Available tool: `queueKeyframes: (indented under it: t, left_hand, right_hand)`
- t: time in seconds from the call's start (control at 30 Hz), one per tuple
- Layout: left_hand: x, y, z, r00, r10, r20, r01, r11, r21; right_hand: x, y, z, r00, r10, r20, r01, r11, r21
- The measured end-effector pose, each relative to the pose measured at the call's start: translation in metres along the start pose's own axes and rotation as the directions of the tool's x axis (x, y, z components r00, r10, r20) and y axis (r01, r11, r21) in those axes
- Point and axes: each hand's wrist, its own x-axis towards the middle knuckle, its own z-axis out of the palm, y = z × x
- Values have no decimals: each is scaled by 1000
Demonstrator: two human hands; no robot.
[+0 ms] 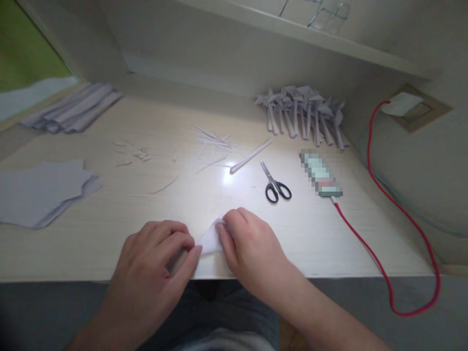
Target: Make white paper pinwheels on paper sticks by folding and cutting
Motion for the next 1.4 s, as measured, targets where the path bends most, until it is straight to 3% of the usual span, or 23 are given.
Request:
queueKeyframes:
  t: [0.2, 0.67, 1.03, 1.4]
  left_hand:
    - [7, 0, -3, 996, -36, 77, 39, 999, -38]
    - [11, -4, 1, 1000, -27, -10, 26, 996, -83]
    - [11, -4, 1, 999, -44, -15, 42, 996, -84]
    - [7, -9, 0, 999, 30, 17, -29, 999, -46]
  right_hand:
    - [-1, -3, 5, 999, 45, -6, -45, 998, 31]
    - [1, -2, 13, 996, 57, -66, -51, 995, 86]
    - [2, -1, 13, 996, 55, -65, -49, 995, 87]
    - [0, -2, 14, 995, 52, -88, -45, 996, 76]
